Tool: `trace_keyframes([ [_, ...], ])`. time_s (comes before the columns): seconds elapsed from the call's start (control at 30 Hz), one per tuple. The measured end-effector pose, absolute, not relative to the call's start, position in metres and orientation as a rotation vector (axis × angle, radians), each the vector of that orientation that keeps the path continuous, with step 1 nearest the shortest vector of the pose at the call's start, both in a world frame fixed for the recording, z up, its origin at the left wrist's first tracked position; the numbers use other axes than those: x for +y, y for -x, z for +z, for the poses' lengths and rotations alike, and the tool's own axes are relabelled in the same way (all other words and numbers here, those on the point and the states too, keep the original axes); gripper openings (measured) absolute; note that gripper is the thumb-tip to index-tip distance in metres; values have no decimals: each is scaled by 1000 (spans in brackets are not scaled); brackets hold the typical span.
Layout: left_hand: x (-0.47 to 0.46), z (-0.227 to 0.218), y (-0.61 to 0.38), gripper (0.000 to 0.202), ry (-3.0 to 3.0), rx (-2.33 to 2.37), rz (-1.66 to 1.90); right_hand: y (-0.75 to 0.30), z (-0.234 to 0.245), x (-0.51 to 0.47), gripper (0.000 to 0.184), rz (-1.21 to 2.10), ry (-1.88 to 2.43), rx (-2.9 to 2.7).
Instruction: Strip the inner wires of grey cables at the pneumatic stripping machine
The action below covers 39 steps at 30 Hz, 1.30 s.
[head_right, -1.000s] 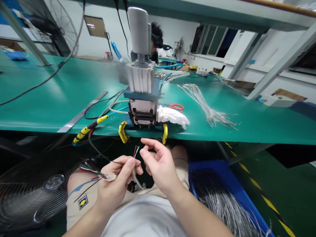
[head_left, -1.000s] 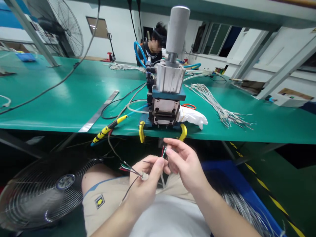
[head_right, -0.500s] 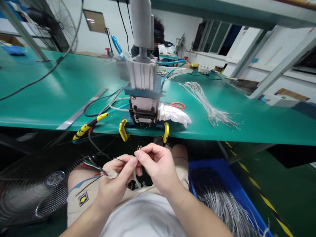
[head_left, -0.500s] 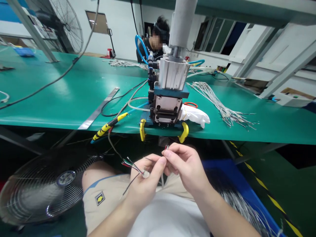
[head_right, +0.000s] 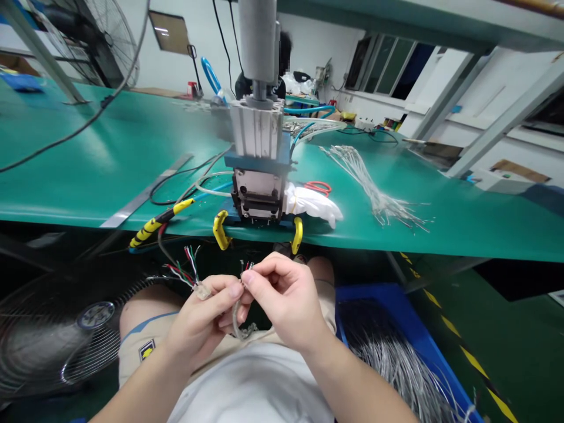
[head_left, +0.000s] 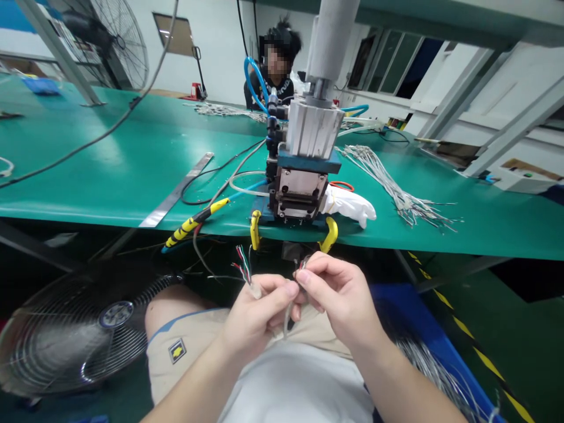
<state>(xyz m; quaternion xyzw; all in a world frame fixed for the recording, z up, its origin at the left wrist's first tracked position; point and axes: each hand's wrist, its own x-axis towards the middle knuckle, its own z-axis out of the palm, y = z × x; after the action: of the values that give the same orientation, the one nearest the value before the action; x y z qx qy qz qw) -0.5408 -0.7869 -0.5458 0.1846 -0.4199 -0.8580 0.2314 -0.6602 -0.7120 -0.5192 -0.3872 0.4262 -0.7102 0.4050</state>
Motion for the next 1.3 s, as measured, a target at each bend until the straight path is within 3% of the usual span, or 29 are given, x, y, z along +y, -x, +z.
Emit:
trace_keyframes([
  [0.77, -788, -545, 539, 33, -546, -1184, -2352, 668, -508, -711, 14, -1722, 1050, 1297],
  [1.17, -783, -540, 541, 31, -458, -1825, -1332, 675, -516, -721, 22, -1655, 789, 1176],
  [1.3, -786, -538, 543, 32, -389, -1932, -1190, 679, -513, -725, 23, -1605, 736, 1115],
])
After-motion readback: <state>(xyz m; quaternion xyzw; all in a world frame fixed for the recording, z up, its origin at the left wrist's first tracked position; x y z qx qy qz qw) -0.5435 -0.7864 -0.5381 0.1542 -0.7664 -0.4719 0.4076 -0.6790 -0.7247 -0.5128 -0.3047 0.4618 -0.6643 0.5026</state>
